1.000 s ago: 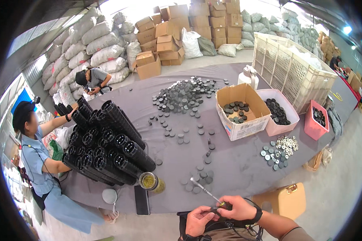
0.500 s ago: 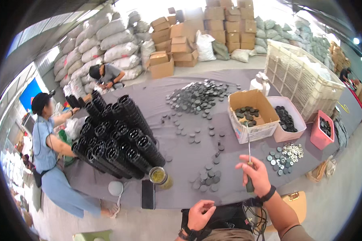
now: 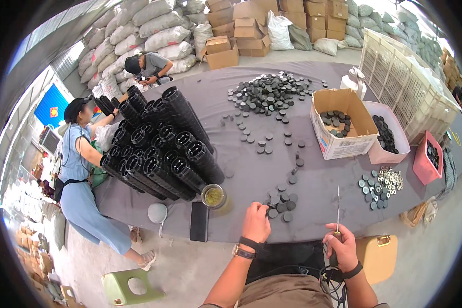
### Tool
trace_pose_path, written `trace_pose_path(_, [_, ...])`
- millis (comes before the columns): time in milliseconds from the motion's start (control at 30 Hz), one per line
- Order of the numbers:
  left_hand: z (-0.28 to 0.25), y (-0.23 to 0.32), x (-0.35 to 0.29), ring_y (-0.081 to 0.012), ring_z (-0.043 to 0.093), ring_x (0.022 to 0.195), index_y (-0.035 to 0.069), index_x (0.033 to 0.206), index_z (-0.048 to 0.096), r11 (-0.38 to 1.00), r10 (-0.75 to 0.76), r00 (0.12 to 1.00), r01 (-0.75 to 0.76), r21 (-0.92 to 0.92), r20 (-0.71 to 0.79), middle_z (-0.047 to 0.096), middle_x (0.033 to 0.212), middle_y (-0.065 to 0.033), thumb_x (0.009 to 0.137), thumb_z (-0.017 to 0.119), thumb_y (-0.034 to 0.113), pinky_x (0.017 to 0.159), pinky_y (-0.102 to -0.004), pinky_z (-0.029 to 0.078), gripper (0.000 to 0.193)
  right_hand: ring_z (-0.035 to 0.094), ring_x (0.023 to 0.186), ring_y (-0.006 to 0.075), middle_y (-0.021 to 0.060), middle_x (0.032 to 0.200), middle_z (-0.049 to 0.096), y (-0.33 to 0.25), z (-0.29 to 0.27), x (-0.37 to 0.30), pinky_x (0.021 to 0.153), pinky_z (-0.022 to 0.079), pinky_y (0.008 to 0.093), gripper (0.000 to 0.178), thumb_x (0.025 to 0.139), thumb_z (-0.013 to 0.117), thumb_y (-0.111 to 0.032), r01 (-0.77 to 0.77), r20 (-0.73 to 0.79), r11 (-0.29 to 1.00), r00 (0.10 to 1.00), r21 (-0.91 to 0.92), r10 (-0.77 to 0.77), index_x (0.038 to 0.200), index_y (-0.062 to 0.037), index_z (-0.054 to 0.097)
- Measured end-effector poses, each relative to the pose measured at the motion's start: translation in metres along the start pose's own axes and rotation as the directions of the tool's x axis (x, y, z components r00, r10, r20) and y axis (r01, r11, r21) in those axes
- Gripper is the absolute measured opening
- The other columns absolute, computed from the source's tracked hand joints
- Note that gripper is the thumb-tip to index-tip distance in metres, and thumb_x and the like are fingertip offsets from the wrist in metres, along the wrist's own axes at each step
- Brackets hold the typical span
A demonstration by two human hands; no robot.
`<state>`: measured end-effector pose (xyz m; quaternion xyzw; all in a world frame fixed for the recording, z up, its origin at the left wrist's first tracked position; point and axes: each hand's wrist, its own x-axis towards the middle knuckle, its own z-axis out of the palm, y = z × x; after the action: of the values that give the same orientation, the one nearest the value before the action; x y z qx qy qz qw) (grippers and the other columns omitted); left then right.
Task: Using a screwdriver to secure components into black plastic circular parts.
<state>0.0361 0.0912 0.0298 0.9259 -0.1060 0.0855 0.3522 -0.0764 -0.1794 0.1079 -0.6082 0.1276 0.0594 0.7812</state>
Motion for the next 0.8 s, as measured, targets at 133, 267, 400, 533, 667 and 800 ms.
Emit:
trace_pose_path(133, [-0.004, -0.003, 0.003, -0.0381, 0.058, 0.109, 0.003, 0.108, 0.065, 0.999, 0.036, 0.999, -0.035, 0.019, -0.013, 0.059, 0.116, -0.0171, 0.077, 0.075, 0.002, 0.094, -0.0450, 0.049, 0.033, 0.056, 0.054, 0.0088, 0.0082, 0.087, 0.065, 0.003, 0.004, -0.002, 0.047, 0.051, 0.0240, 0.031, 0.096, 0.059, -0.002, -0.023, -0.006, 1.000, 1.000, 0.001, 0.023, 0.126, 0.0033, 0.057])
trace_pose_path(267, [-0.006, -0.005, 0.006, -0.0350, 0.060, 0.106, 0.005, 0.104, 0.066, 0.990, 0.083, 0.995, -0.088, 0.111, 0.046, 0.061, 0.112, -0.0146, 0.077, 0.076, 0.005, 0.090, -0.0439, 0.051, 0.029, 0.056, 0.055, 0.0083, 0.0074, 0.087, 0.065, 0.010, 0.010, -0.001, 0.048, 0.050, 0.0237, 0.031, 0.096, 0.059, -0.002, -0.029, 0.037, 1.000, 0.999, -0.007, 0.029, 0.127, 0.0024, 0.057])
trace_pose_path(400, [-0.007, -0.004, 0.000, -0.0333, 0.062, 0.102, 0.006, 0.105, 0.067, 0.990, 0.020, 0.998, -0.028, 0.135, 0.064, 0.062, 0.107, -0.0148, 0.077, 0.077, 0.007, 0.086, -0.0423, 0.053, 0.029, 0.055, 0.057, 0.0072, 0.0065, 0.088, 0.064, 0.011, 0.020, -0.003, 0.049, 0.050, 0.0231, 0.031, 0.097, 0.059, -0.003, -0.045, 0.086, 0.998, 0.995, -0.043, 0.049, 0.127, 0.0022, 0.056])
trace_pose_path(533, [-0.021, -0.001, -0.012, -0.0289, 0.063, 0.095, 0.005, 0.110, 0.066, 0.999, 0.003, 0.997, 0.001, -0.052, 0.072, 0.062, 0.105, -0.0135, 0.078, 0.075, 0.005, 0.084, -0.0368, 0.054, 0.032, 0.054, 0.058, 0.0060, 0.0054, 0.089, 0.064, 0.009, 0.025, -0.006, 0.050, 0.050, 0.0222, 0.029, 0.097, 0.059, -0.002, -0.061, 0.140, 0.995, 0.988, -0.074, 0.071, 0.126, 0.0023, 0.056])
trace_pose_path(667, [-0.049, 0.024, -0.031, -0.0176, 0.064, 0.091, 0.001, 0.117, 0.063, 0.750, -0.083, 0.945, 0.268, -0.605, 0.316, 0.060, 0.110, -0.0083, 0.083, 0.073, -0.002, 0.084, -0.0303, 0.054, 0.036, 0.056, 0.059, 0.0046, 0.0041, 0.087, 0.063, 0.001, 0.036, -0.009, 0.051, 0.048, 0.0209, 0.026, 0.096, 0.062, -0.002, -0.026, 0.217, 0.995, 0.975, -0.094, 0.046, 0.122, 0.0010, 0.059])
trace_pose_path(800, [-0.076, 0.055, -0.047, -0.0148, 0.063, 0.102, -0.004, 0.120, 0.062, 0.271, 0.036, 0.917, 0.374, -0.887, 0.398, 0.059, 0.120, -0.0077, 0.084, 0.072, -0.012, 0.091, -0.0292, 0.054, 0.039, 0.055, 0.059, 0.0030, -0.0007, 0.079, 0.062, -0.010, 0.046, -0.014, 0.052, 0.044, 0.0209, 0.020, 0.095, 0.066, -0.005, -0.014, 0.256, 0.991, 0.965, -0.134, 0.048, 0.114, -0.0008, 0.065])
